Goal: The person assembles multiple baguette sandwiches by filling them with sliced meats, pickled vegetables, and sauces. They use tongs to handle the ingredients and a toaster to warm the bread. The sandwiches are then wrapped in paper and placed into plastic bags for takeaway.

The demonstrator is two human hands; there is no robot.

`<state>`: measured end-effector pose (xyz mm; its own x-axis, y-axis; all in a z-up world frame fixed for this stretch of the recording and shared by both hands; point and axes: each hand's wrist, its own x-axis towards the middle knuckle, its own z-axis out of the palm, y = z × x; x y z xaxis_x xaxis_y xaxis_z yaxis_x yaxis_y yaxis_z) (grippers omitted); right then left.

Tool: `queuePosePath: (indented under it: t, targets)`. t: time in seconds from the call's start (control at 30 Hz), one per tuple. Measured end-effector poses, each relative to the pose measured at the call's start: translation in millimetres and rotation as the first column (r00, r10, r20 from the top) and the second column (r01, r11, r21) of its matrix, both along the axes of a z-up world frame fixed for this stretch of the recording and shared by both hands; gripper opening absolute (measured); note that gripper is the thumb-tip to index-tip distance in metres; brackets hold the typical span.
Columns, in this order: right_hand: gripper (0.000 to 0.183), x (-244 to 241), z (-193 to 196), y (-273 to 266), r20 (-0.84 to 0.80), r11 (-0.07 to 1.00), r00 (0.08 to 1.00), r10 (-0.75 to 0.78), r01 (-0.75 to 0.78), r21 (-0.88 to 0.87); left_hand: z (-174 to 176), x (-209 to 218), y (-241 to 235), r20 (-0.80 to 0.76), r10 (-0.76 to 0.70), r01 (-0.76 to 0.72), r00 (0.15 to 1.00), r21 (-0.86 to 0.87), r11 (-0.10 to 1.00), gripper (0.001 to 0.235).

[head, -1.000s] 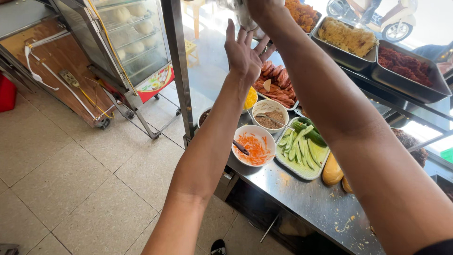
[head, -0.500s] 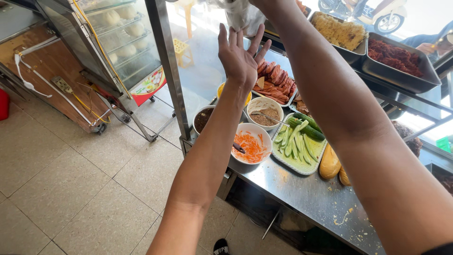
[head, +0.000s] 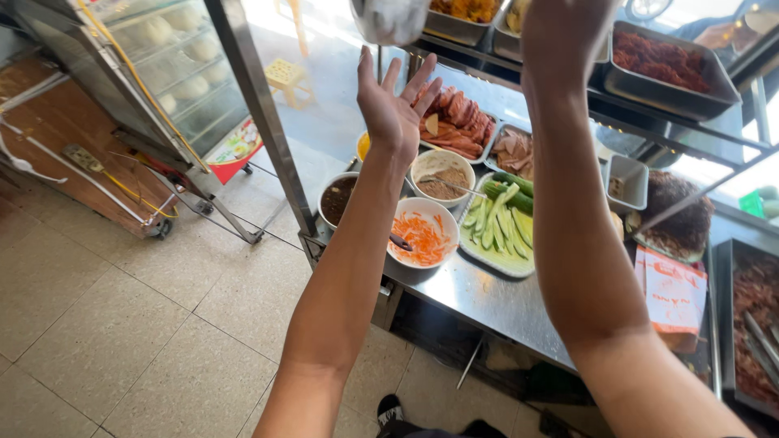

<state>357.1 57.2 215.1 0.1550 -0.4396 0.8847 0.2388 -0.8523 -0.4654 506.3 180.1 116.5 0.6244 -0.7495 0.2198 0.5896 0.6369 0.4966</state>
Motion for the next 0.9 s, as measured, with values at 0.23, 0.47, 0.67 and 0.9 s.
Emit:
queuePosePath:
  t: [0.23, 0.47, 0.67, 0.9]
  targets:
    - [0.012, -162, -156, 63, -0.244, 0.858, 0.957, -0.157, 0.254, 0.446, -105, -127, 45, -0.046, -0.472, 0.471, 0.881, -0.023, 0.882, 0.095]
    - [0.018, -295, -218, 81, -0.422, 0.689, 0.882, -0.21, 0.44, 0.576, -167, -233, 35, 0.279, -0.547, 0.308, 0.789, 0.59, 0.746, 0.043]
    - [0.029, -360, -237, 82, -0.624, 0.555, 0.746, 0.232, 0.425, 0.715, -195, -265, 18, 0.233, -0.24, 0.008, 0.942, 0.701, 0.713, 0.032]
    - [0.023, -396, -293, -9, -0.423, 0.471, 0.901, 0.101, 0.331, 0.818, -178, -261, 44, 0.208, -0.245, 0.013, 0.947, 0.737, 0.676, 0.036]
